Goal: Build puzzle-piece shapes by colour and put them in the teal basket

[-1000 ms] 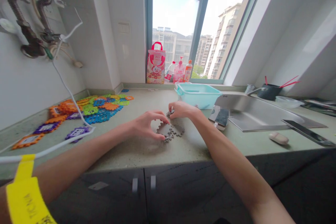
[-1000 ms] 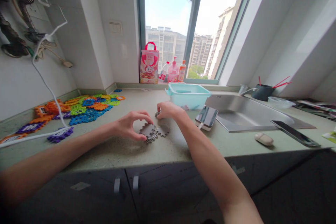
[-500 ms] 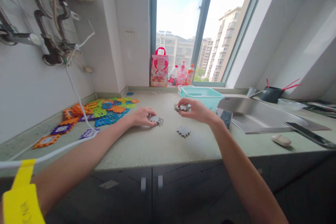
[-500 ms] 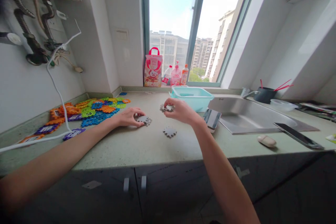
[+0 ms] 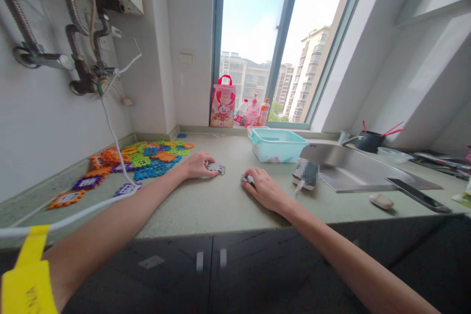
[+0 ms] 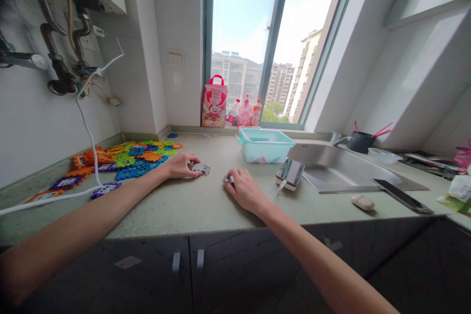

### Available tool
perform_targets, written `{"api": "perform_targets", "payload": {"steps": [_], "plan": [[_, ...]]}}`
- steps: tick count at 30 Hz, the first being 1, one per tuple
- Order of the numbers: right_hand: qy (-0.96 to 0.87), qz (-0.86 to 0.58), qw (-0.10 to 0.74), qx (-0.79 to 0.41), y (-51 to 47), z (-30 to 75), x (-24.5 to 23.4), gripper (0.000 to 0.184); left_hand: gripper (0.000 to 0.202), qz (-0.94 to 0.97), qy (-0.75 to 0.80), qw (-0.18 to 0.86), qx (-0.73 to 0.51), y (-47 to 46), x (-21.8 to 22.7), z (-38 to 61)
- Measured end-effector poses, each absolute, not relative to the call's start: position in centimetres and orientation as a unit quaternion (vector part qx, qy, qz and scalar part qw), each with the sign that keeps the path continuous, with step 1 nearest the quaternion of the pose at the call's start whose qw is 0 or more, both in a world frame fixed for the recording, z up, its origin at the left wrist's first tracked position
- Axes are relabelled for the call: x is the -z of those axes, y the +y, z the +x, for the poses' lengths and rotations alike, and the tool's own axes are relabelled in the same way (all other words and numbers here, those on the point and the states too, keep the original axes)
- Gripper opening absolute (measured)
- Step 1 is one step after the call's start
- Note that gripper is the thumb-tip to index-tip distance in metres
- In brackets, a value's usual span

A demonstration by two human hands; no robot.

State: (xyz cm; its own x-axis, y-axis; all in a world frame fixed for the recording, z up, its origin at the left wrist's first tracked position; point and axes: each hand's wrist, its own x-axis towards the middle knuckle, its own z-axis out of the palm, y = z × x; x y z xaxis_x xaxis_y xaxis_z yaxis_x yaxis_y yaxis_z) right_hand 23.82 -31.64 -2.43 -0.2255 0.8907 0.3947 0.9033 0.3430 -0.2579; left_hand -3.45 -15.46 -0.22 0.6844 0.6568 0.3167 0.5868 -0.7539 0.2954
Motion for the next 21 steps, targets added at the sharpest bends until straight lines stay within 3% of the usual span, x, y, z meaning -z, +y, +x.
{"api": "perform_targets", "payload": {"steps": [4,8,11,16,19,21], "plan": [[-0.792,-0.513,0.328,0.030,-27.4,22.7,3.1,0.020,0.059,0.920,0.318,0.080,-0.216,-14.8,0.9,-3.2],[-0.788,-0.442,0.424,0.065,-22.4,21.0,3.6,0.023,0.100,0.908,0.295,0.121,-0.272,-14.0,1.5,-3.6],[-0.787,-0.407,0.460,0.057,-19.5,19.2,3.5,0.023,0.101,0.861,0.315,0.187,-0.352,-13.5,1.7,-4.3],[-0.822,-0.379,0.425,-0.013,-17.8,17.5,3.5,0.033,0.093,0.778,0.377,0.208,-0.458,-12.5,2.2,-5.1],[-0.852,-0.373,0.368,-0.030,-17.8,17.6,3.4,0.042,0.093,0.775,0.387,0.205,-0.455,-12.1,2.6,-5.1],[-0.876,-0.364,0.316,-0.034,-17.8,17.7,3.2,0.038,0.094,0.787,0.384,0.202,-0.439,-11.9,2.7,-4.9]]}}
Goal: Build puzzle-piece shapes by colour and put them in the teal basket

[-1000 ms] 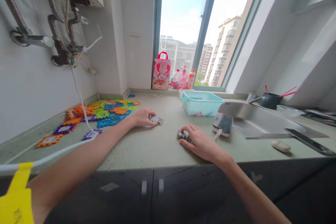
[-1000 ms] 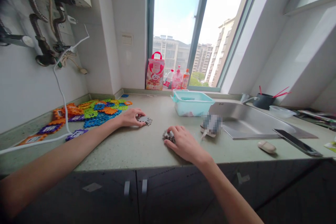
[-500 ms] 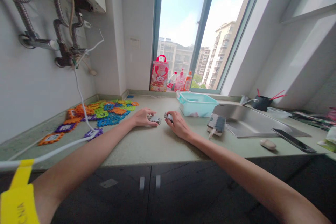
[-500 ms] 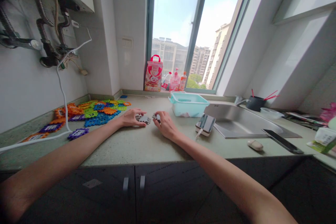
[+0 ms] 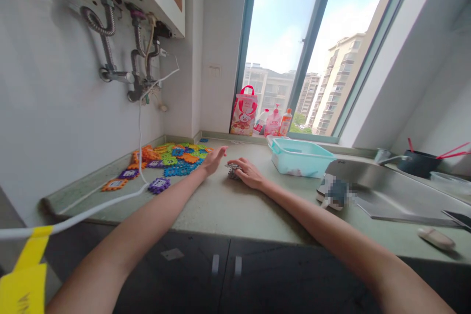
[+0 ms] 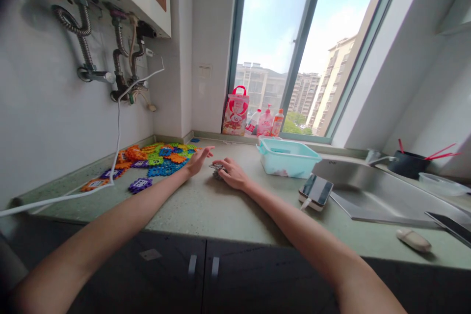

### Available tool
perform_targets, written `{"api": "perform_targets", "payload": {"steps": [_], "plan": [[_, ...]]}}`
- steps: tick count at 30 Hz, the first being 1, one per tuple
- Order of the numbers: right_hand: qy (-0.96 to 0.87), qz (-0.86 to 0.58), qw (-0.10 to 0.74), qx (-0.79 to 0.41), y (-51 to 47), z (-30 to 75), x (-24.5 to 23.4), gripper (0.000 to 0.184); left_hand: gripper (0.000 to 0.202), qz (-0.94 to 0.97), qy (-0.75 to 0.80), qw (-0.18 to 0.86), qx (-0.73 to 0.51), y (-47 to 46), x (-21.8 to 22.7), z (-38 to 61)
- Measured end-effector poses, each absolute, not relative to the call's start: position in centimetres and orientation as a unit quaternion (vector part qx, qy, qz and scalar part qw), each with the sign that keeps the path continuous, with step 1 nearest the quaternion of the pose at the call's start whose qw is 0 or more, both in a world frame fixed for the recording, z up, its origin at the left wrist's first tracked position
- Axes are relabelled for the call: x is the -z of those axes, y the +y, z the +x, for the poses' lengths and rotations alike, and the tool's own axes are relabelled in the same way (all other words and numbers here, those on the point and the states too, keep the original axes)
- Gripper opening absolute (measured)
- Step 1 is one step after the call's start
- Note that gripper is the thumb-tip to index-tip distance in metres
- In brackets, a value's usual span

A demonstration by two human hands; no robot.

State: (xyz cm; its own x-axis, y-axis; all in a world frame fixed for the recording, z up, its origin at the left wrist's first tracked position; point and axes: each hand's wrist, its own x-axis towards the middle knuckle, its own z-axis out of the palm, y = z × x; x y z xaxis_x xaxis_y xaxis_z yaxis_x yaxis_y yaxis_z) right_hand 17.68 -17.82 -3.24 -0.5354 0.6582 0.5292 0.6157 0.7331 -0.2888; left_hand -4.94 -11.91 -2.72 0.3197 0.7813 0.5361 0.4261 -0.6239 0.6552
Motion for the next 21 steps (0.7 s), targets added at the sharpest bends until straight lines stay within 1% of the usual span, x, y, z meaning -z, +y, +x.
{"api": "perform_targets", "payload": {"steps": [2,5,6,10,12,17,21], "plan": [[-0.893,-0.351,0.278,-0.042,-17.86,17.63,3.14,0.034,0.095,0.794,0.383,0.198,-0.428,-11.82,2.80,-4.87],[-0.897,-0.349,0.267,-0.040,-18.00,17.32,3.15,0.047,0.097,0.802,0.382,0.194,-0.416,-11.84,2.83,-4.86],[-0.895,-0.355,0.267,-0.029,-18.05,17.20,3.19,0.048,0.098,0.806,0.381,0.192,-0.410,-11.88,2.82,-4.86],[-0.883,-0.385,0.267,0.031,-18.10,16.90,3.41,0.036,0.098,0.819,0.379,0.187,-0.387,-12.05,2.69,-4.82],[-0.883,-0.384,0.267,0.047,-18.04,16.91,3.48,0.033,0.098,0.821,0.382,0.187,-0.381,-12.08,2.61,-4.77],[-0.879,-0.372,0.294,0.045,-18.17,17.01,3.33,0.037,0.101,0.818,0.382,0.191,-0.386,-12.28,2.32,-4.75],[-0.862,-0.373,0.343,0.013,-18.52,16.98,3.18,0.036,0.103,0.810,0.392,0.204,-0.386,-12.76,1.89,-4.82]]}}
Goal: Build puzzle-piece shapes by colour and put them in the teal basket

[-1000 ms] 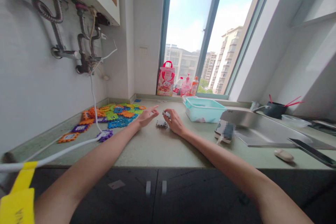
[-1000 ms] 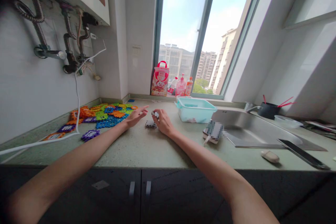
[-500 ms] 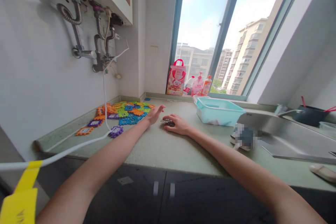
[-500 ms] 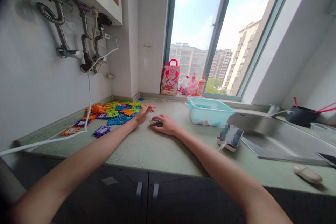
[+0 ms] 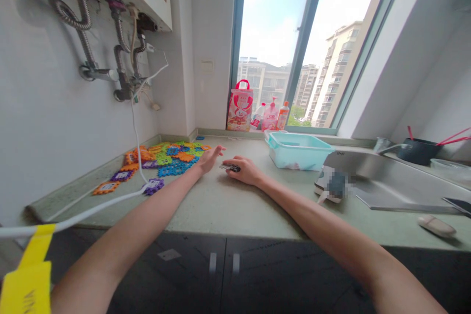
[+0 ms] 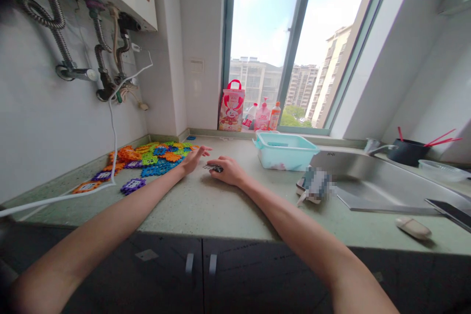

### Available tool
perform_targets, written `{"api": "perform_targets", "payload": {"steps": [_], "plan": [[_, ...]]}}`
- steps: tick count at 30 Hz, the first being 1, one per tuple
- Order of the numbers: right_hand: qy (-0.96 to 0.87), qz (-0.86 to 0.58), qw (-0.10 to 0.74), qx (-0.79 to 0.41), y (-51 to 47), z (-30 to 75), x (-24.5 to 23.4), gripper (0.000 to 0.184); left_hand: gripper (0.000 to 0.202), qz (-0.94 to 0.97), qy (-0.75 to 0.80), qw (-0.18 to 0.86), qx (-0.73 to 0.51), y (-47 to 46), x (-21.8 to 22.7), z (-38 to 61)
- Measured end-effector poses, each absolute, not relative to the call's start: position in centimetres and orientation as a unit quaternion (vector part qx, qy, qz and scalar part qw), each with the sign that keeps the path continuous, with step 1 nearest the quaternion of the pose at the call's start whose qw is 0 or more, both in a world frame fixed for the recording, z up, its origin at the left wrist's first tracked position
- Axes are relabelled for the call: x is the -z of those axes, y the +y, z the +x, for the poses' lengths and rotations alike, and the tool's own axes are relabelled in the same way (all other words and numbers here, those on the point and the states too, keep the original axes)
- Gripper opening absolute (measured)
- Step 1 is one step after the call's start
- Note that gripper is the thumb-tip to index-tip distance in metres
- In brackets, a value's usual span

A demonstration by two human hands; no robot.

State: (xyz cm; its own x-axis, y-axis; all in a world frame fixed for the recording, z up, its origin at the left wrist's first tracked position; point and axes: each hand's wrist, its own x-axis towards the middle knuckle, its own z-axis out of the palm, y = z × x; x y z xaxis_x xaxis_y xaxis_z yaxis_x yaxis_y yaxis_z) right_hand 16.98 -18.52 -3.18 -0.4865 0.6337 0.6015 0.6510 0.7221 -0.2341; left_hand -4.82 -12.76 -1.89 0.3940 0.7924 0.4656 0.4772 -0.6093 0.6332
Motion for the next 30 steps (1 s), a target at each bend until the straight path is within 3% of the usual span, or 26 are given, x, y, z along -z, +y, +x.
{"api": "perform_targets", "payload": {"steps": [7,12,16,19,24,27,30], "plan": [[-0.799,-0.389,0.458,-0.024,-18.3,18.9,-1.1,0.031,0.106,0.802,0.402,0.222,-0.383,-12.4,2.0,-4.8],[-0.706,-0.424,0.543,0.162,-18.8,24.5,-8.0,0.039,0.102,0.803,0.400,0.239,-0.372,-12.0,2.4,-4.9],[-0.571,-0.496,0.579,0.305,-18.8,29.2,-9.4,0.047,0.104,0.809,0.396,0.238,-0.363,-12.0,2.3,-4.8],[-0.554,-0.588,0.507,0.300,-18.3,31.3,-8.4,0.052,0.107,0.815,0.398,0.238,-0.348,-11.9,2.4,-4.7],[-0.560,-0.790,0.228,0.102,-18.4,31.9,-7.4,0.067,0.111,0.814,0.409,0.262,-0.320,-11.7,2.5,-4.6],[-0.567,-0.781,0.214,0.152,-19.2,31.0,-7.5,0.065,0.113,0.811,0.407,0.273,-0.318,-11.6,2.6,-4.5],[-0.610,-0.716,0.247,0.235,-19.9,29.5,-7.3,0.048,0.110,0.810,0.408,0.278,-0.317,-11.4,2.7,-4.6]]}}
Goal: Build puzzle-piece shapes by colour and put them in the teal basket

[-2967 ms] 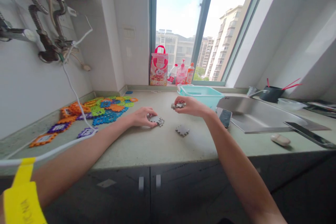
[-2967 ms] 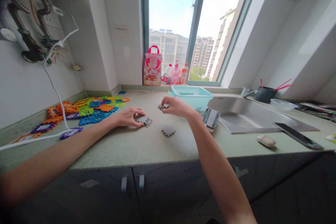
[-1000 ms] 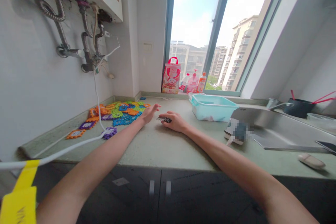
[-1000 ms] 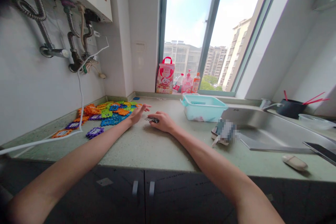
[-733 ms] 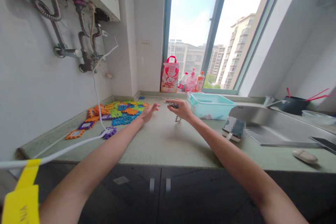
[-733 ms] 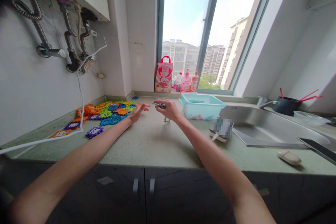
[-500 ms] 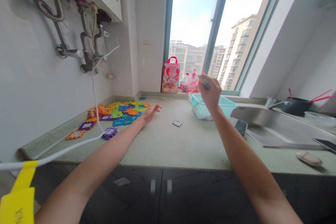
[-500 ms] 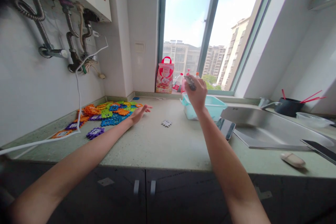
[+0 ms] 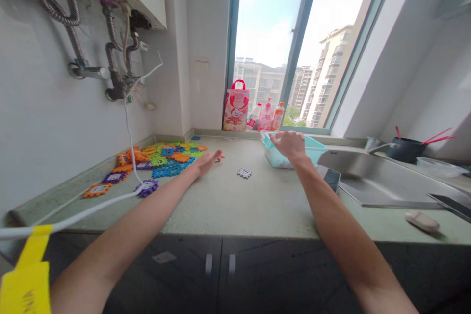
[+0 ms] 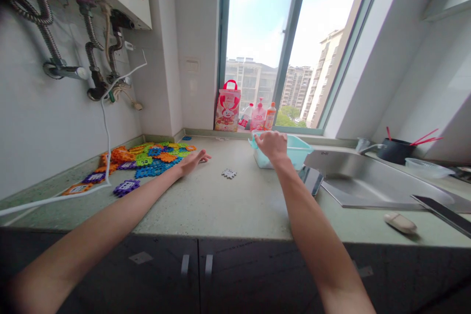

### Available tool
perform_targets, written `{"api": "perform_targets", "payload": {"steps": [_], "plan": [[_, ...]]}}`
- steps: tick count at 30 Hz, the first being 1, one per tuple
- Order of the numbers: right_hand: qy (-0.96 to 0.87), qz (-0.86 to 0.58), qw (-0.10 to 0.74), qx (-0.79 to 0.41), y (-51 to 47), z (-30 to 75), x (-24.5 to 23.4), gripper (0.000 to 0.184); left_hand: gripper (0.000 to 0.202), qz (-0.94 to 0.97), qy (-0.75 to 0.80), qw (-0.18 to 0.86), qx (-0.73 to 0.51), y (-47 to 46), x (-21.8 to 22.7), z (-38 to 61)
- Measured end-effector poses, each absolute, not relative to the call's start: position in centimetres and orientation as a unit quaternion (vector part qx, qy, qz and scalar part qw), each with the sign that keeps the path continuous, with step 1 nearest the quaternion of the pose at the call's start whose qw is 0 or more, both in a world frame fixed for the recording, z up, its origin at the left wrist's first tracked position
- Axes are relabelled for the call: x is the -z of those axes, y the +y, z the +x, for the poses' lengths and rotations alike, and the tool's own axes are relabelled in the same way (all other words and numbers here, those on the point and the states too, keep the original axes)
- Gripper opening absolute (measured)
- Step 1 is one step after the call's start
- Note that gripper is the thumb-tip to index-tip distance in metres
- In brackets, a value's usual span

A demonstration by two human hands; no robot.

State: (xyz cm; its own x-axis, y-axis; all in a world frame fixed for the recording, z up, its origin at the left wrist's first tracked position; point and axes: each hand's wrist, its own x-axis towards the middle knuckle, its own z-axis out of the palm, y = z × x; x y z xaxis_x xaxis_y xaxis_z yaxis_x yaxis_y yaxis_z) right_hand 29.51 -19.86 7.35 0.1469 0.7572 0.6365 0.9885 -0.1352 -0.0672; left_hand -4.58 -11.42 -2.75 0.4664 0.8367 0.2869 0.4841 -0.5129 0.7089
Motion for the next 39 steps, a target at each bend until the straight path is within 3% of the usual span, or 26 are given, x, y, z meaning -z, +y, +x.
{"api": "perform_targets", "payload": {"steps": [3,6,8,12,16,19,23,27,30,33,35,39], "plan": [[-0.714,-0.613,0.253,0.225,-20.1,27.6,-6.5,0.033,0.106,0.813,0.407,0.274,-0.314,-11.2,2.9,-4.6],[-0.822,-0.524,0.208,0.075,-20.0,25.6,-4.9,0.025,0.108,0.815,0.404,0.273,-0.314,-11.1,2.9,-4.5],[-0.857,-0.489,0.163,-0.002,-19.9,24.3,-3.6,0.030,0.108,0.814,0.401,0.275,-0.318,-11.1,2.9,-4.5],[-0.890,-0.440,0.114,-0.028,-20.2,21.9,-1.6,0.031,0.106,0.816,0.400,0.272,-0.318,-11.1,2.8,-4.4],[-0.907,-0.386,0.168,-0.017,-20.7,20.6,-1.6,0.042,0.106,0.821,0.401,0.263,-0.310,-11.0,2.9,-4.5],[-0.891,-0.364,0.260,0.077,-21.2,21.5,-3.2,0.043,0.107,0.825,0.401,0.255,-0.307,-10.9,2.9,-4.5],[-0.747,-0.450,0.407,0.271,-21.8,25.0,-5.9,0.048,0.109,0.822,0.396,0.264,-0.311,-10.9,2.9,-4.5],[-0.595,-0.556,0.444,0.374,-22.1,28.7,-7.4,0.050,0.108,0.818,0.394,0.277,-0.315,-11.0,2.8,-4.4],[-0.574,-0.656,0.381,0.307,-21.7,30.7,-7.7,0.049,0.107,0.818,0.395,0.275,-0.313,-11.1,2.7,-4.4],[-0.548,-0.749,0.315,0.196,-21.1,31.6,-7.7,0.067,0.106,0.821,0.397,0.263,-0.314,-11.2,2.6,-4.3],[-0.537,-0.763,0.313,0.181,-20.8,31.5,-7.6,0.075,0.107,0.824,0.400,0.252,-0.314,-11.3,2.5,-4.3],[-0.570,-0.741,0.298,0.194,-20.5,30.1,-7.1,0.072,0.106,0.831,0.403,0.240,-0.300,-11.5,2.4,-4.3]]}}
